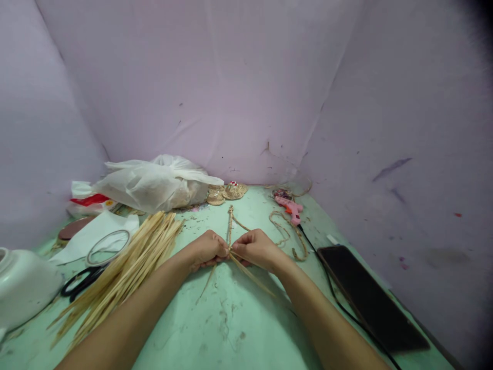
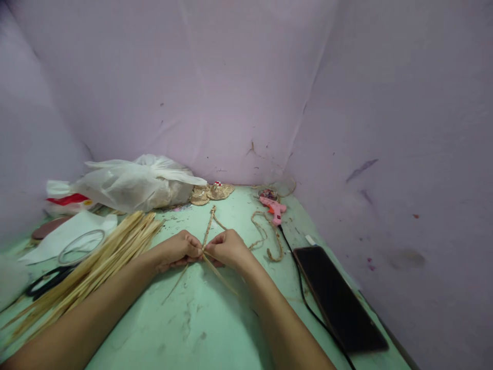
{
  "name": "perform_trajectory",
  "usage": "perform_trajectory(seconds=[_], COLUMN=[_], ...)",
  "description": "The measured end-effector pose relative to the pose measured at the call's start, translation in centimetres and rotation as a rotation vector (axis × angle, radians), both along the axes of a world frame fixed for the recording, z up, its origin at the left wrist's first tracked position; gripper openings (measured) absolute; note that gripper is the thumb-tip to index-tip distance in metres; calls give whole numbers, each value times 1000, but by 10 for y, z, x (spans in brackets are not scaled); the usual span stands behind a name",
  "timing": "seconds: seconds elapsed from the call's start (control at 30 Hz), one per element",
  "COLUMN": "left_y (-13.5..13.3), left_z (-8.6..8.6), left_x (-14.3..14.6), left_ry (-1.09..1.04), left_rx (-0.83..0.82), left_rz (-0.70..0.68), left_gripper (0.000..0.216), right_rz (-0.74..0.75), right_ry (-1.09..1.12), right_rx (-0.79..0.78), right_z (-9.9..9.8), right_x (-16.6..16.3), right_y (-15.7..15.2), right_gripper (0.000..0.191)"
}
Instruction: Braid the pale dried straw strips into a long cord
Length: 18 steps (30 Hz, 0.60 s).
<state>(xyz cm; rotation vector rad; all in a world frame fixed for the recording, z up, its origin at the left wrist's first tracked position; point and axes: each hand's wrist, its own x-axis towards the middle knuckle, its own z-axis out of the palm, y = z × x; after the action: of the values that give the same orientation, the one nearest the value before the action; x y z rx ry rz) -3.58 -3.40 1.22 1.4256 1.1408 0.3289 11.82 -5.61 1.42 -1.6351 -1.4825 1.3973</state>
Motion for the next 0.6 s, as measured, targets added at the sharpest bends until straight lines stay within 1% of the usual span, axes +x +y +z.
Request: perform_trajectory(seconds=[0.1, 0.2, 0.37, 0.53, 0.6], left_y=[0, -1, -2, -4, -5], left_z=[-1, 0, 1, 4, 5], left_x=[0, 1, 4, 7, 7], left_ry=[4, 12, 42, 77, 63], left_rx=[2, 13, 12, 9, 15], left_rz=[1, -1, 17, 47, 54], left_gripper=[8, 10, 9, 8, 11], right_rz=[9, 0, 43, 96, 97], right_ry=[46, -26, -127, -248, -270], right_rx=[-2, 6, -15, 98, 101], right_z=[2, 2, -1, -4, -4], right_x=[0, -1, 0, 2, 3], right_y=[-2, -3, 0, 2, 2], right_gripper=[6, 7, 7, 12, 12])
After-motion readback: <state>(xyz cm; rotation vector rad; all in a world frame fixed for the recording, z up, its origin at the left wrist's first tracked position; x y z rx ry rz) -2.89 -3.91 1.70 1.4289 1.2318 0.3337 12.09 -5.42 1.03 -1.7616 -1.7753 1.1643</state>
